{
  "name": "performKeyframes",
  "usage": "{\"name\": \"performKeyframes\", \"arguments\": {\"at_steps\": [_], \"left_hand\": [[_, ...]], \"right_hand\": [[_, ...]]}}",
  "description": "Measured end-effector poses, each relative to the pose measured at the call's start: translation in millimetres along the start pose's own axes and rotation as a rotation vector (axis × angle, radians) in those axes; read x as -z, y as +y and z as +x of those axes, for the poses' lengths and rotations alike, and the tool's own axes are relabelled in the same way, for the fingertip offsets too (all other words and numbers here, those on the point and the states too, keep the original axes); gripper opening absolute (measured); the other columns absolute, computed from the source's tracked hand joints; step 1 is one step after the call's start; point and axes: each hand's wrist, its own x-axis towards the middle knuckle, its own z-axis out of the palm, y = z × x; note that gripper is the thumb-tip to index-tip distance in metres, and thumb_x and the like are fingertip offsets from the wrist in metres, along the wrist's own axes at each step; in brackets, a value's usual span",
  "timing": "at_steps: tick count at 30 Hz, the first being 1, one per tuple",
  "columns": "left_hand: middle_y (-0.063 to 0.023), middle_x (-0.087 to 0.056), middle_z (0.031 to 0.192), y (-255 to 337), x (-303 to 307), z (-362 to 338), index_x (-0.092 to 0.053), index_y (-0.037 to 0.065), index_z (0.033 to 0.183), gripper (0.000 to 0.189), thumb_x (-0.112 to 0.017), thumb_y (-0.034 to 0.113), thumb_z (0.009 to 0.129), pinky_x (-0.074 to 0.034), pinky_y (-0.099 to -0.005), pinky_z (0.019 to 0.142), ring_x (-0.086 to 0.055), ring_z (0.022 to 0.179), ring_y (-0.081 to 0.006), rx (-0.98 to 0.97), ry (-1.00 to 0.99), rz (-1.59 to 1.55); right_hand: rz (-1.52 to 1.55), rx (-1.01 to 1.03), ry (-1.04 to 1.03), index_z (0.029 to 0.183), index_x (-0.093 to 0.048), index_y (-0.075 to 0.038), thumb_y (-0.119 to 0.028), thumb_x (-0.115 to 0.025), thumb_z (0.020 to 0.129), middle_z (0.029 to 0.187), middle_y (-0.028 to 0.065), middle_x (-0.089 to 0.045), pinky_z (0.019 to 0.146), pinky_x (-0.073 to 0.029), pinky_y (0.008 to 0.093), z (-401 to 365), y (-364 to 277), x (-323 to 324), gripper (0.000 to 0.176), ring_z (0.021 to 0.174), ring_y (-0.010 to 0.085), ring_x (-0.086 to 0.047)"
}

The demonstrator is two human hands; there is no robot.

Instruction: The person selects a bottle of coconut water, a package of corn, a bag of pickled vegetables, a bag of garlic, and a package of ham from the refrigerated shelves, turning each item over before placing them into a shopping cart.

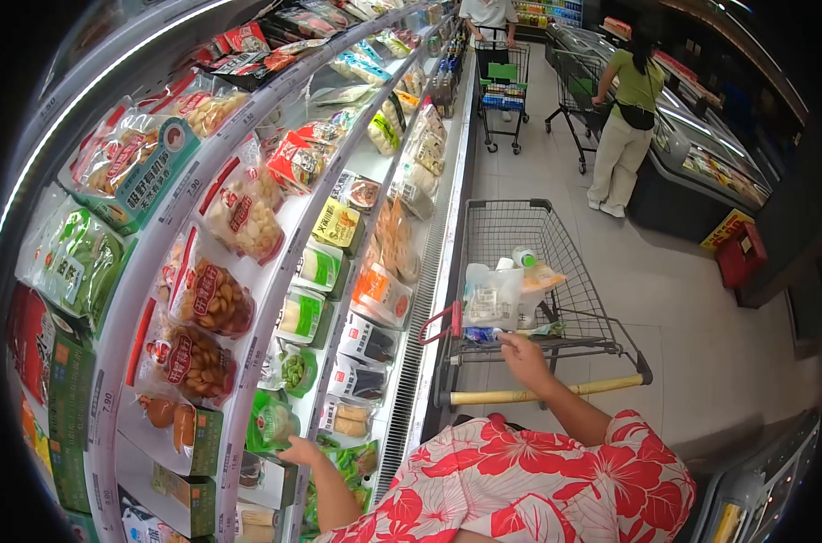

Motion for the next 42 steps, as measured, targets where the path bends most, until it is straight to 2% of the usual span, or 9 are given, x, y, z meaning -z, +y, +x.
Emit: {"name": "performKeyframes", "arguments": {"at_steps": [3, 10, 16, 18, 20, 26, 32, 33, 42], "left_hand": [[-0.0377, -0.043, 0.124, -18, -16, -2, -0.033, -0.019, 0.127, 0.062, -0.06, 0.01, 0.079, -0.037, -0.0498, 0.1, -0.047, 0.114, -0.0473, -0.061, 0.062, 0.071], [-0.0361, -0.04, 0.128, -27, -45, -61, -0.034, -0.018, 0.128, 0.063, -0.057, 0.011, 0.077, -0.03, -0.0502, 0.107, -0.04, 0.121, -0.0474, -0.133, 0.025, 0.309], [-0.0313, -0.033, 0.141, 20, -71, -194, -0.043, -0.011, 0.13, 0.054, -0.06, 0.01, 0.082, -0.031, -0.0425, 0.107, -0.04, 0.127, -0.0401, -0.122, -0.661, -0.027], [-0.0292, -0.032, 0.143, 76, -59, -256, -0.047, -0.006, 0.128, 0.048, -0.059, 0.009, 0.084, -0.029, -0.0421, 0.108, -0.038, 0.13, -0.0401, -0.23, -0.904, -0.056], [-0.0286, -0.032, 0.143, 107, -52, -303, -0.049, -0.005, 0.126, 0.044, -0.058, 0.009, 0.085, -0.028, -0.0443, 0.108, -0.035, 0.131, -0.042, -0.724, -0.918, 0.175], [-0.0355, -0.029, 0.141, 116, -72, -385, -0.048, -0.007, 0.126, 0.052, -0.065, 0.017, 0.083, -0.024, -0.0516, 0.11, -0.028, 0.132, -0.0491, -1.073, -1.142, 0.251], [-0.0369, -0.037, 0.134, 84, -118, -415, -0.05, -0.002, 0.126, 0.062, -0.069, 0.035, 0.081, -0.031, -0.0534, 0.105, -0.036, 0.126, -0.0515, -1.01, -1.428, 0.397], [-0.0359, -0.043, 0.13, 83, -120, -415, -0.051, 0.001, 0.126, 0.064, -0.069, 0.042, 0.08, -0.035, -0.0527, 0.101, -0.043, 0.119, -0.0504, -1.15, -1.381, 0.384], [-0.0248, -0.051, 0.123, 97, -147, -422, -0.054, 0.003, 0.122, 0.062, -0.067, 0.048, 0.081, -0.043, -0.0471, 0.094, -0.052, 0.113, -0.0399, -0.943, -1.494, 0.432]], "right_hand": [[-0.21, 0.184, 0.036, 0.121, -0.057, 0.001, -0.015, -0.056, 0.089, 0.118, 0.0216, -0.06, 0.092, -0.047, 0.038, -15, 21, 18, 0.036, 0.106, 0.0339, -0.06], [-0.349, 0.194, -0.048, 0.115, -0.058, 0.002, -0.016, -0.059, 0.086, 0.112, 0.02, -0.06, 0.092, -0.046, 0.042, -43, 48, 51, 0.034, 0.107, 0.0366, -0.056], [-0.391, 0.284, -0.059, 0.108, -0.061, 0.001, -0.015, -0.059, 0.085, 0.108, 0.0181, -0.061, 0.09, -0.047, 0.0422, -43, 62, 89, 0.028, 0.105, 0.0345, -0.057], [-0.53, 0.295, 0.035, 0.104, -0.063, 0.0, -0.014, -0.06, 0.084, 0.107, 0.0168, -0.062, 0.091, -0.046, 0.0433, -41, 84, 109, 0.025, 0.105, 0.0337, -0.057], [-0.58, 0.339, 0.137, 0.101, -0.063, 0.001, -0.013, -0.061, 0.082, 0.106, 0.0172, -0.062, 0.093, -0.045, 0.0438, -35, 93, 137, 0.023, 0.106, 0.0337, -0.057], [-0.676, 0.125, 0.291, 0.1, -0.064, 0.003, -0.011, -0.06, 0.082, 0.102, 0.0186, -0.062, 0.091, -0.045, 0.0445, -20, 144, 192, 0.023, 0.105, 0.0364, -0.056], [-0.611, -0.059, 0.176, 0.094, -0.065, 0.003, -0.014, -0.056, 0.086, 0.096, 0.0194, -0.063, 0.084, -0.046, 0.0453, -3, 158, 200, 0.021, 0.095, 0.0376, -0.058], [-0.596, -0.07, 0.165, 0.093, -0.065, 0.003, -0.015, -0.055, 0.087, 0.095, 0.0196, -0.063, 0.083, -0.047, 0.0454, 1, 157, 201, 0.022, 0.093, 0.038, -0.059], [-0.569, -0.063, 0.09, 0.096, -0.065, 0.002, -0.022, -0.053, 0.091, 0.096, 0.0195, -0.063, 0.084, -0.046, 0.0456, 29, 161, 206, 0.027, 0.093, 0.0379, -0.059]]}}
